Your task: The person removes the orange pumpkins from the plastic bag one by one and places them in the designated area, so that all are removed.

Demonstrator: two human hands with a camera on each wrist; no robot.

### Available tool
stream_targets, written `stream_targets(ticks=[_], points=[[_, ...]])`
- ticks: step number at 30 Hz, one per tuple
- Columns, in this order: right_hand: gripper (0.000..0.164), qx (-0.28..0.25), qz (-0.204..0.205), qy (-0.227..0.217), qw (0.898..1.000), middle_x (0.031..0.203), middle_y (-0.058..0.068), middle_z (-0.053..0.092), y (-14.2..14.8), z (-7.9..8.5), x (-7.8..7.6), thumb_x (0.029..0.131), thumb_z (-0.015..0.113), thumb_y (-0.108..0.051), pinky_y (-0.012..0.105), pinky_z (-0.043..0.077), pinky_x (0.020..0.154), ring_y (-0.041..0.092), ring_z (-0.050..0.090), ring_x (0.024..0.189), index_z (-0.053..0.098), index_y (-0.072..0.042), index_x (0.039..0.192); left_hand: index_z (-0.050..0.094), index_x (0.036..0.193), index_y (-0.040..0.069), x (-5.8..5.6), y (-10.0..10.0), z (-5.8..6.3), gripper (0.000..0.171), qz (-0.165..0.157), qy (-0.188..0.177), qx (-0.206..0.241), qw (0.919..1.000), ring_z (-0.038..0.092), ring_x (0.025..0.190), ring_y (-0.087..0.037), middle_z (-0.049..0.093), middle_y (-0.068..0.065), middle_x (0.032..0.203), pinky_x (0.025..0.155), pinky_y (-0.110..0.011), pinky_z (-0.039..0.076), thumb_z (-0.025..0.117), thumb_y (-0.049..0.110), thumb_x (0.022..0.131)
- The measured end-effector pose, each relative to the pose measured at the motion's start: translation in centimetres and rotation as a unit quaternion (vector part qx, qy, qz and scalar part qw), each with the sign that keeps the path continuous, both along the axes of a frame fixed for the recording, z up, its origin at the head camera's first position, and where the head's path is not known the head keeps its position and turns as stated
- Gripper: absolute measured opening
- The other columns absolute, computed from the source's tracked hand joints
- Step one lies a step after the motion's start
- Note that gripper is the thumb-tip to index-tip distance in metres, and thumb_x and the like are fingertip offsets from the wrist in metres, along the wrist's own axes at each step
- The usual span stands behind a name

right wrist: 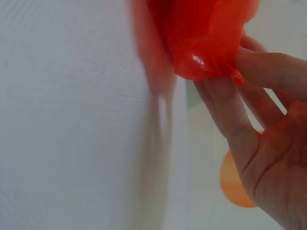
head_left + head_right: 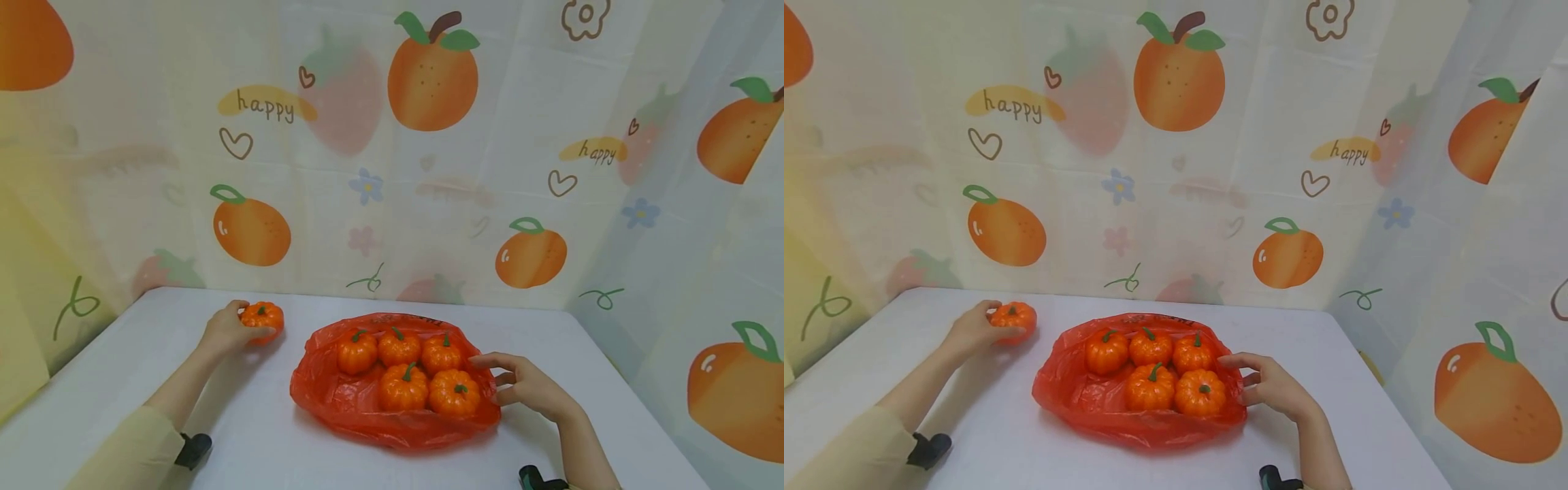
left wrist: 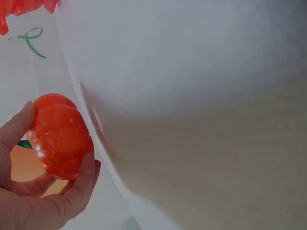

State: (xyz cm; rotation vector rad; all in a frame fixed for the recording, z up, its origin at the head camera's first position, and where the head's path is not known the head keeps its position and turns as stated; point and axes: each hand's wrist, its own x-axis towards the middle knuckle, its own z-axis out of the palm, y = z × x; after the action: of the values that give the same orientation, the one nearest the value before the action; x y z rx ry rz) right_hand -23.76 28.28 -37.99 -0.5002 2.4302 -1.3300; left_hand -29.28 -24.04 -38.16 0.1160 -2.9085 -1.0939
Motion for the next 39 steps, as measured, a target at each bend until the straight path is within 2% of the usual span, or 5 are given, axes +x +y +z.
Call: stream_targets(ticks=[11, 24, 28, 39], points=[[0.063, -0.007, -0.003, 0.002, 1.0, 0.145, 0.023, 0.051, 0.0, -0.1, 0.0, 0.077, 0.065, -0.003, 0.042, 0.056, 0.091, 0.026, 0.059, 0.108, 0.055, -0.009, 0.139, 0.028, 0.144, -0.014, -0.2, 0.4, -0.1, 0.088, 0.0, -0.022, -0.002, 0.9998, 0.045, 0.12, -0.049, 0.043, -0.039, 0.137, 0.103, -0.061, 0.045, 0.071, 0.036, 0.085], [0.062, -0.007, -0.003, 0.003, 1.0, 0.145, 0.023, 0.051, 0.1, -0.2, -0.1, 0.077, 0.065, -0.002, 0.041, 0.055, 0.091, 0.026, 0.059, 0.108, 0.055, -0.009, 0.139, 0.034, 0.14, -0.013, -0.7, 1.0, -0.3, 0.082, -0.023, -0.012, -0.017, 0.9995, 0.05, 0.116, -0.048, 0.047, -0.039, 0.132, 0.1, -0.06, 0.047, 0.072, 0.033, 0.084], [0.063, -0.007, -0.003, 0.002, 1.0, 0.145, 0.023, 0.051, 0.1, -0.2, -0.1, 0.077, 0.065, -0.002, 0.038, 0.054, 0.09, 0.026, 0.059, 0.107, 0.055, -0.009, 0.139, 0.033, 0.141, -0.012, -0.8, 1.1, -0.4, 0.083, -0.025, -0.02, -0.014, 0.9994, 0.049, 0.117, -0.048, 0.047, -0.038, 0.133, 0.101, -0.06, 0.047, 0.072, 0.033, 0.084], [0.062, -0.008, -0.003, 0.0, 1.0, 0.145, 0.023, 0.051, 0.1, -0.2, 0.0, 0.078, 0.066, -0.002, 0.041, 0.055, 0.091, 0.026, 0.059, 0.108, 0.055, -0.01, 0.139, 0.029, 0.144, -0.011, -0.7, 1.4, -0.3, 0.085, -0.02, -0.049, -0.007, 0.9986, 0.045, 0.122, -0.049, 0.043, -0.037, 0.138, 0.104, -0.061, 0.046, 0.071, 0.033, 0.084]])
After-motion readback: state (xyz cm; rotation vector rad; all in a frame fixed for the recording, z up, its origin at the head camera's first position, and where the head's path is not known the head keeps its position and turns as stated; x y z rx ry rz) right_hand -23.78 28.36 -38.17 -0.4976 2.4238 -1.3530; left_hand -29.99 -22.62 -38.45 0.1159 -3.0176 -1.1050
